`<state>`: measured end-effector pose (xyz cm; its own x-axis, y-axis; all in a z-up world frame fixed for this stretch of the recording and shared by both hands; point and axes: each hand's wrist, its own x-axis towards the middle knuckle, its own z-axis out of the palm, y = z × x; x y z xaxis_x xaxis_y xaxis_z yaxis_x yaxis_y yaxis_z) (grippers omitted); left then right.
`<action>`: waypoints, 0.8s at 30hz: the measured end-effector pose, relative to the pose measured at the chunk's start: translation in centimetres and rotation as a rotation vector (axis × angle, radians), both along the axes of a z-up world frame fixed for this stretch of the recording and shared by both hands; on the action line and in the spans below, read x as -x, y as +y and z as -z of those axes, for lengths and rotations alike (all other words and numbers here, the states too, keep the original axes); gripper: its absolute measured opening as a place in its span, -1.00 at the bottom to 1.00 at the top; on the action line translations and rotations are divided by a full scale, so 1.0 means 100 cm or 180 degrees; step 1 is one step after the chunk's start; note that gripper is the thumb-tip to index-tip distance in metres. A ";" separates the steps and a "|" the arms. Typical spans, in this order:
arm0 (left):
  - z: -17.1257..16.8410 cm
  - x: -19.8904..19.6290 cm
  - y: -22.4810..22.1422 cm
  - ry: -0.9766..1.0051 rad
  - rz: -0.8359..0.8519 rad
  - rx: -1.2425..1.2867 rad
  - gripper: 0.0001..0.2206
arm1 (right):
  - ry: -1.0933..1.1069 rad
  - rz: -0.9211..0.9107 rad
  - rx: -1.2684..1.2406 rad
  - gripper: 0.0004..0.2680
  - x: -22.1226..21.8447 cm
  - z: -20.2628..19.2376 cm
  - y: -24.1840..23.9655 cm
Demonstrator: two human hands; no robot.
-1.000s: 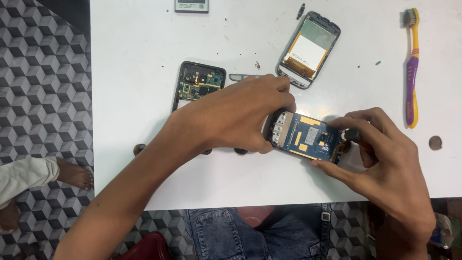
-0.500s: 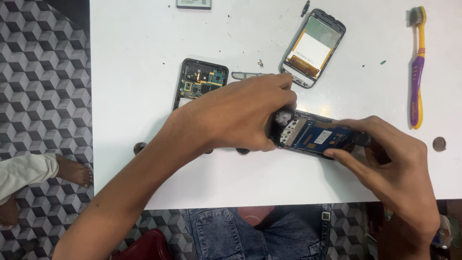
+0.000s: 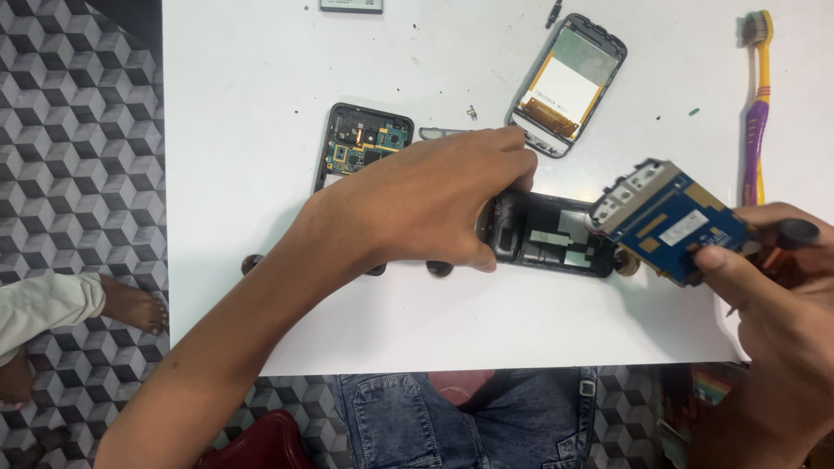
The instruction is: The person disassembles a black mobile phone using a screwdriver. They remove the back cover, unscrew the frame, and separate the internal components, including the motherboard and battery, placing them on the table.
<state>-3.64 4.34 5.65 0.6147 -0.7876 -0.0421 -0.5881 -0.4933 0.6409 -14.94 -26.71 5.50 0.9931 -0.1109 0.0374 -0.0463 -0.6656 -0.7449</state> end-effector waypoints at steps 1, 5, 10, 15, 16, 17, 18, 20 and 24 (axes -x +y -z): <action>-0.001 0.000 0.000 0.0019 -0.0019 -0.0100 -0.54 | -0.0001 -0.0127 0.0053 -0.89 0.003 0.000 -0.003; -0.006 0.000 0.001 -0.0102 -0.0184 -0.0336 -0.40 | -0.0065 -0.0363 0.1591 -0.88 0.026 -0.004 0.003; -0.009 0.000 0.005 -0.0267 -0.0379 -0.0294 -0.27 | -0.0957 -0.2238 0.2110 -0.69 0.031 -0.007 0.009; -0.008 0.001 0.006 -0.0321 -0.0406 -0.0267 -0.21 | -0.1680 -0.1636 0.2426 -0.79 0.049 0.020 0.015; -0.007 0.001 0.005 -0.0329 -0.0403 -0.0253 -0.20 | -0.1654 -0.1808 0.2525 -0.78 0.053 0.024 0.009; -0.007 0.001 0.005 -0.0338 -0.0400 -0.0239 -0.19 | -0.1589 -0.1768 0.2566 -0.78 0.059 0.029 0.003; -0.006 0.001 0.005 -0.0336 -0.0403 -0.0232 -0.18 | -0.1528 -0.1726 0.2606 -0.78 0.064 0.035 -0.004; -0.006 0.001 0.006 -0.0330 -0.0411 -0.0218 -0.16 | -0.1480 -0.1713 0.2668 -0.79 0.074 0.045 -0.018; -0.006 0.003 0.005 -0.0373 -0.0418 -0.0215 -0.17 | -0.1444 -0.1766 0.2699 -0.78 0.080 0.049 -0.024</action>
